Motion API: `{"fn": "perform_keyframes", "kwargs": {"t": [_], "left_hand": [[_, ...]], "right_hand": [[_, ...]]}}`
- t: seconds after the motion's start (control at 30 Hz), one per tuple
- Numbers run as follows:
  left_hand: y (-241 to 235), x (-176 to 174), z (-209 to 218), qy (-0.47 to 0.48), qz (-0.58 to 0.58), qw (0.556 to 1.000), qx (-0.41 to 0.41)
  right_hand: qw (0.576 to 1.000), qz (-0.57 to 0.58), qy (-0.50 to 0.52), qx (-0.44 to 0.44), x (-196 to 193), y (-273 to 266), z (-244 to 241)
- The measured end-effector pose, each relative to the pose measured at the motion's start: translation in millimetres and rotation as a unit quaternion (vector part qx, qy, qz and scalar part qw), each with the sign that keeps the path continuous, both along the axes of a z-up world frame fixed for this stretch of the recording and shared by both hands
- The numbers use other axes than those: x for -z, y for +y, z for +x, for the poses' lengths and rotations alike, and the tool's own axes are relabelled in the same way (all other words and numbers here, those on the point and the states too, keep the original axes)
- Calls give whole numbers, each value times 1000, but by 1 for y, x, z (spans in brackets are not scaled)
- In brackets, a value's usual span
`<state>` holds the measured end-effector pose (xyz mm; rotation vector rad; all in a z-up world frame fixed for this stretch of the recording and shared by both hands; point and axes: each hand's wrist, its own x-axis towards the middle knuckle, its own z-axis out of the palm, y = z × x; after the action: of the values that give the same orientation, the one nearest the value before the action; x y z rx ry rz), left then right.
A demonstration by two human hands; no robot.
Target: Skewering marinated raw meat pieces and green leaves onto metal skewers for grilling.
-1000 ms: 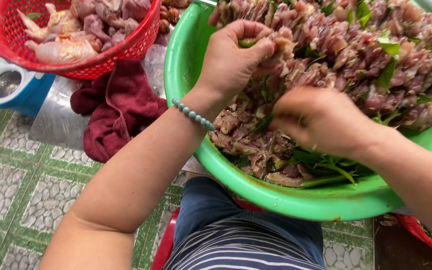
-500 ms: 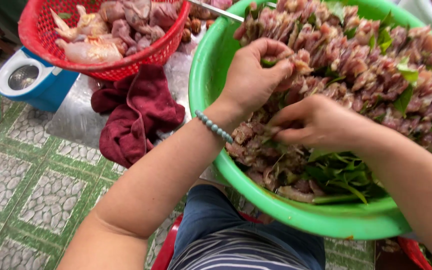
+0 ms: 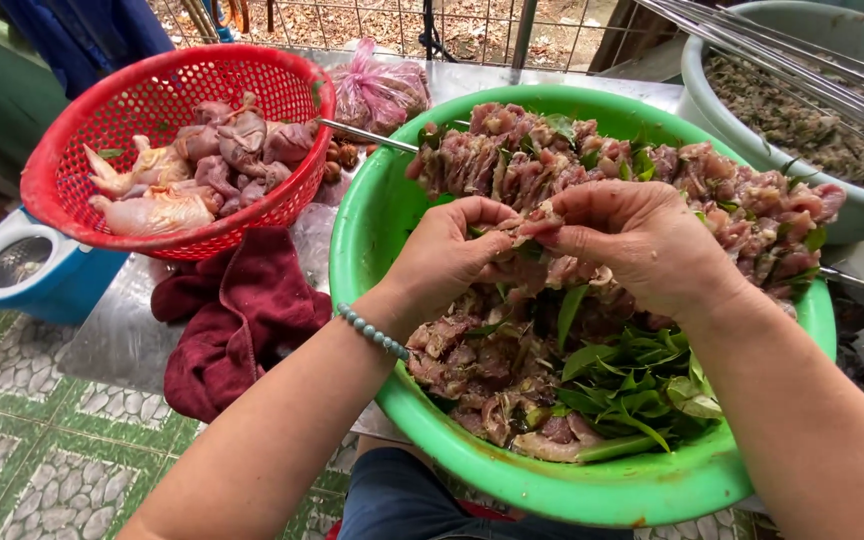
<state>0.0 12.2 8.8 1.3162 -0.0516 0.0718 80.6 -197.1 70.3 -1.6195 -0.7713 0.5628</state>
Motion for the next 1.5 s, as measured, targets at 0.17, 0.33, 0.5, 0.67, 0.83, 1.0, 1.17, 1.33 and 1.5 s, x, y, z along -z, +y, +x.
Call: {"fn": "perform_keyframes", "kwargs": {"t": [0.17, 0.33, 0.5, 0.67, 0.83, 1.0, 1.17, 1.33, 1.5], "left_hand": [[-1, -9, -6, 45, -129, 987, 81], [-3, -3, -3, 26, -78, 996, 38], [10, 7, 6, 38, -176, 984, -11], [25, 13, 13, 71, -323, 944, 12], [30, 12, 13, 107, -366, 924, 29], [43, 68, 34, 71, -295, 952, 51], [28, 21, 21, 69, -304, 942, 124], [22, 3, 9, 165, -311, 935, 36], [12, 4, 5, 73, -192, 979, -11]], "right_hand": [[998, 5, -38, 48, 4, 5, -4], [990, -12, -113, 85, -2, 12, -14], [959, 35, -274, 62, 8, 11, -9], [822, 6, -570, 23, 2, 19, -25], [723, 34, -690, -24, -3, 20, -33], [747, 42, -662, -33, 3, 26, -33], [754, 7, -655, -40, -8, 17, -31], [745, 28, -664, -63, 6, 11, -23], [862, 103, -495, -45, 5, 14, -27]]}}
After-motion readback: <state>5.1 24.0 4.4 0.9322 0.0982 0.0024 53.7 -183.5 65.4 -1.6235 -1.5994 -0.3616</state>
